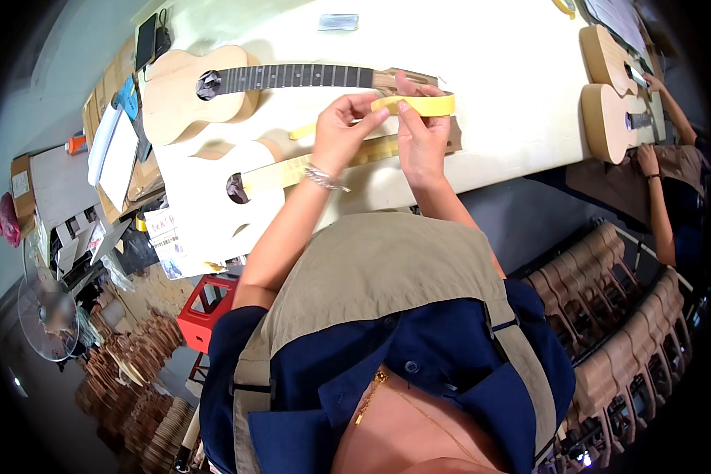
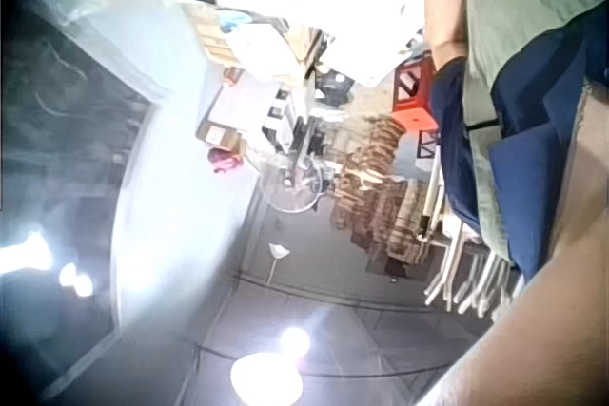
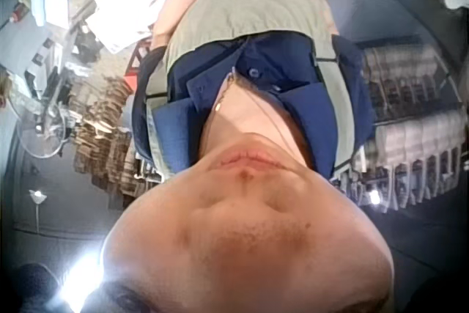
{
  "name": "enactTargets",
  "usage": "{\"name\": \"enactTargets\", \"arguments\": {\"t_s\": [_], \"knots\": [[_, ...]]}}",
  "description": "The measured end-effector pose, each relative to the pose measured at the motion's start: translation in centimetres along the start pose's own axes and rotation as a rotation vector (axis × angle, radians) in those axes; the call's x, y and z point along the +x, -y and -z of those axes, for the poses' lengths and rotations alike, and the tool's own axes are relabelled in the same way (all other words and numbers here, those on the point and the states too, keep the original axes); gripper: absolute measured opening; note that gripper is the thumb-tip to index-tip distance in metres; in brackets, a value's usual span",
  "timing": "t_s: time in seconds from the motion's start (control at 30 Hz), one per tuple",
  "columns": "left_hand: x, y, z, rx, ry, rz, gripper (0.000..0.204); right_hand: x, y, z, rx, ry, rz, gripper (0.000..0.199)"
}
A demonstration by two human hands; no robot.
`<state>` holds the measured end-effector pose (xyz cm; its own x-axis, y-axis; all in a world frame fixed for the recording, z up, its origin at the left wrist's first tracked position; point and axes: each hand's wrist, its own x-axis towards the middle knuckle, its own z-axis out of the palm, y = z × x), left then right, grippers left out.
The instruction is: The person applies yellow masking tape to the fretboards of unfinished acoustic guitar bodies. They retrieve guitar bodies from a nearby rack, place them on a workbench, and apply tape along the necks. The person also handles a roll of tape and a utility knife during the process.
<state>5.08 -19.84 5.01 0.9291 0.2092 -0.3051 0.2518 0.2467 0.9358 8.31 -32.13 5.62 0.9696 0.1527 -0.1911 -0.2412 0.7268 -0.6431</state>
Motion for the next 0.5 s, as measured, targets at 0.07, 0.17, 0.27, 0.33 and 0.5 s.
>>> {"name": "enactTargets", "arguments": {"t_s": [0.07, 0.17, 0.27, 0.33, 0.5], "knots": [[0.2, 0.7, 0.3, -0.233, -0.12, 0.042, 0.011, 0.0, -0.5, -0.7, 0.283, -0.053, -0.173, 0.047], [0.7, -0.6, 8.3, 0.043, -0.173, -0.032, 0.003, 2.6, 3.8, 5.8, 1.072, -0.026, -0.309, 0.044], [1.9, -3.3, 19.2, 0.239, -0.381, -0.104, 0.009, 4.6, 7.9, 9.6, 0.919, -0.027, 0.128, 0.045], [3.9, -4.7, 22.0, 0.627, -0.44, -0.166, 0.012, 5.2, 6.2, 8.2, 0.145, -0.076, 0.271, 0.046], [7.2, -4.9, 23.2, 0.646, -0.396, -0.12, 0.016, 5.5, 2.8, 5.4, -1.951, 0.053, 0.52, 0.088]]}}
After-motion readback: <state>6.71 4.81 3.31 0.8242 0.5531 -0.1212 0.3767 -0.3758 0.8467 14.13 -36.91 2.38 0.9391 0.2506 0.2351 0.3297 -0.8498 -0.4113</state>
